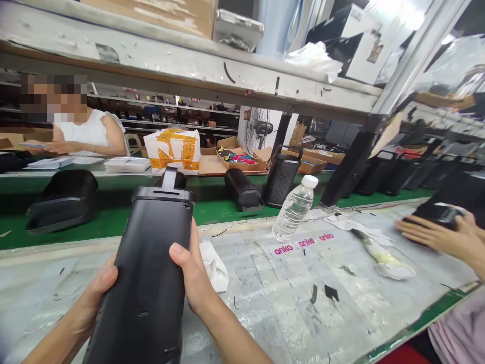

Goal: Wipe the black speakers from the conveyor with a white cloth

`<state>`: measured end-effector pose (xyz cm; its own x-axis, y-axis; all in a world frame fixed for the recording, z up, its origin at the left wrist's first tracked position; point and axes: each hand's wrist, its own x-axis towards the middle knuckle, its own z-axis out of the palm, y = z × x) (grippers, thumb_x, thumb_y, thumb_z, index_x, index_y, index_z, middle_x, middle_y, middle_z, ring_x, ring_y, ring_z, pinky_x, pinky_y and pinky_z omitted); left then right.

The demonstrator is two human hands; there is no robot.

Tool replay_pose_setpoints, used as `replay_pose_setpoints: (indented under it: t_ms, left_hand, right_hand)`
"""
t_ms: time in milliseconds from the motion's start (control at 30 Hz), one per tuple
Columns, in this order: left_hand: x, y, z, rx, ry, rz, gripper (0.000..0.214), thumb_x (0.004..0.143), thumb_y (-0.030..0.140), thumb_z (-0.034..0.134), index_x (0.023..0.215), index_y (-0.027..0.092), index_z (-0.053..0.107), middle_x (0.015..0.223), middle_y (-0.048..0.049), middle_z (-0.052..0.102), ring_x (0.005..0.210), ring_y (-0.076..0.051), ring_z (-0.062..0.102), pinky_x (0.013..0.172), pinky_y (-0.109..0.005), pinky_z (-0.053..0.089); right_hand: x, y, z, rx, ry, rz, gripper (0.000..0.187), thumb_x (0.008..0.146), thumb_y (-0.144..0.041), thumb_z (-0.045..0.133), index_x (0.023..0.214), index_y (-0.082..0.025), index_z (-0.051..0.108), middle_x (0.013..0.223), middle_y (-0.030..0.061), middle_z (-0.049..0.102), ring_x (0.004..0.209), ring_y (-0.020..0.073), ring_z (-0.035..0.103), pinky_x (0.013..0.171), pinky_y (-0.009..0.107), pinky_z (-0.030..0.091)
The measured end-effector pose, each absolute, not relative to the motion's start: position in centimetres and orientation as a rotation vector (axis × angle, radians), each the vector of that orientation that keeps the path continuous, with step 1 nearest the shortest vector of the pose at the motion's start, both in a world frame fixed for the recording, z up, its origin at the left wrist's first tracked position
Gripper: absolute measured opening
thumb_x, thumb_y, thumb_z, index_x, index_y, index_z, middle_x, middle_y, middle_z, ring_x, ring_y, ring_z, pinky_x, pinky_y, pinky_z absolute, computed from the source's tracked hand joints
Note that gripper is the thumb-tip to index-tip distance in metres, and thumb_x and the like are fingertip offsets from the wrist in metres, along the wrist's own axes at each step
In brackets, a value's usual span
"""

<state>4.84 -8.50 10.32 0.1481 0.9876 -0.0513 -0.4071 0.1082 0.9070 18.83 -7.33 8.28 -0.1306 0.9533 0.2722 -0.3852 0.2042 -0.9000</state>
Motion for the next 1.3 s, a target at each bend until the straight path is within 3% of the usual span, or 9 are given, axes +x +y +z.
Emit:
replay_pose_setpoints:
  t_ms: [133, 300, 400, 500, 667, 800, 1033, 1167, 1300]
  left_hand:
    - [4.1, -7.5, 10.4, 1.149, 0.996, 1.336, 0.106, 0.054, 0.057, 0.081, 0.146, 0.028, 0.036, 0.152, -0.0005, 0.04, 0.139, -0.034, 0.034, 0.114, -0.034, 0.033]
    - [3.7, -6.7, 10.3, 1.074, 1.155, 1.323, 0.085, 0.069, 0.053, 0.075, 0.143, 0.042, 0.037, 0.155, 0.0076, 0.034, 0.144, -0.027, 0.026, 0.119, -0.038, 0.024]
    - [3.7, -6.3, 9.7, 1.049, 1.126, 1.265, 0.071, 0.076, 0.055, 0.069, 0.14, 0.048, 0.039, 0.152, 0.0065, 0.038, 0.144, -0.026, 0.026, 0.119, -0.042, 0.02]
    - [4.5, -6.4, 9.1, 1.082, 1.079, 1.308, 0.077, 0.075, 0.051, 0.072, 0.143, 0.042, 0.037, 0.15, 0.0014, 0.041, 0.14, -0.027, 0.033, 0.117, -0.04, 0.027]
    - [6.7, -8.0, 9.6, 0.893, 0.938, 1.34, 0.091, 0.073, 0.046, 0.074, 0.149, 0.042, 0.023, 0.153, 0.0061, 0.039, 0.138, -0.023, 0.038, 0.103, -0.026, 0.045]
    - [7.3, -9.1, 10.8, 0.871, 0.925, 1.344, 0.088, 0.075, 0.045, 0.072, 0.147, 0.049, 0.021, 0.15, 0.0099, 0.042, 0.135, -0.022, 0.044, 0.1, -0.026, 0.049]
    - [7.8, -10.0, 11.7, 0.989, 1.013, 1.417, 0.082, 0.076, 0.039, 0.069, 0.145, 0.048, 0.026, 0.147, 0.0134, 0.045, 0.136, -0.019, 0.042, 0.094, -0.02, 0.051]
    - [6.9, -9.5, 11.3, 1.13, 1.037, 1.437, 0.089, 0.072, 0.04, 0.074, 0.147, 0.045, 0.025, 0.151, 0.016, 0.038, 0.141, -0.015, 0.033, 0.099, -0.014, 0.044]
    - [4.9, -8.6, 10.7, 1.036, 0.974, 1.361, 0.098, 0.067, 0.057, 0.074, 0.149, 0.039, 0.024, 0.147, 0.0076, 0.047, 0.141, -0.024, 0.034, 0.104, -0.024, 0.044]
  right_hand:
    - [18.7, -6.9, 8.0, -0.622, -1.165, 1.348, 0.059, 0.095, -0.053, 0.046, 0.146, -0.026, 0.038, 0.146, 0.0012, 0.046, 0.139, 0.0215, 0.039, 0.118, 0.038, 0.031]
    - [19.3, -6.8, 8.2, -0.858, -1.225, 1.196, 0.07, 0.092, -0.056, 0.052, 0.151, -0.036, 0.02, 0.159, -0.0082, 0.016, 0.149, 0.0144, 0.01, 0.124, 0.036, 0.012]
    - [19.8, -6.3, 7.9, -0.776, -1.144, 1.296, 0.087, 0.082, -0.051, 0.069, 0.151, -0.031, 0.02, 0.157, 0.0008, 0.025, 0.145, 0.0224, 0.027, 0.121, 0.042, 0.025]
    - [20.1, -5.5, 7.4, -0.674, -0.961, 1.412, 0.099, 0.075, -0.042, 0.076, 0.152, -0.024, 0.017, 0.15, 0.0086, 0.038, 0.135, 0.0277, 0.044, 0.114, 0.045, 0.037]
    - [20.1, -5.5, 7.4, -0.579, -1.007, 1.4, 0.09, 0.076, -0.035, 0.076, 0.149, -0.025, 0.025, 0.151, 0.004, 0.038, 0.138, 0.0239, 0.04, 0.117, 0.04, 0.032]
    - [19.9, -6.0, 7.5, -0.495, -1.043, 1.405, 0.084, 0.08, -0.033, 0.072, 0.15, -0.027, 0.024, 0.154, 0.0015, 0.033, 0.14, 0.0232, 0.036, 0.12, 0.042, 0.027]
    - [19.8, -6.4, 7.3, -0.398, -1.091, 1.411, 0.082, 0.085, -0.037, 0.065, 0.152, -0.029, 0.019, 0.153, 0.0, 0.035, 0.141, 0.022, 0.035, 0.119, 0.041, 0.027]
    - [19.8, -6.5, 7.6, -0.409, -1.169, 1.379, 0.086, 0.085, -0.039, 0.063, 0.154, -0.029, 0.012, 0.154, -0.0013, 0.032, 0.143, 0.0206, 0.03, 0.12, 0.04, 0.024]
    - [19.7, -7.0, 7.8, -0.358, -1.198, 1.366, 0.094, 0.081, -0.043, 0.067, 0.154, -0.029, 0.01, 0.158, -0.0042, 0.021, 0.147, 0.0208, 0.021, 0.122, 0.037, 0.02]
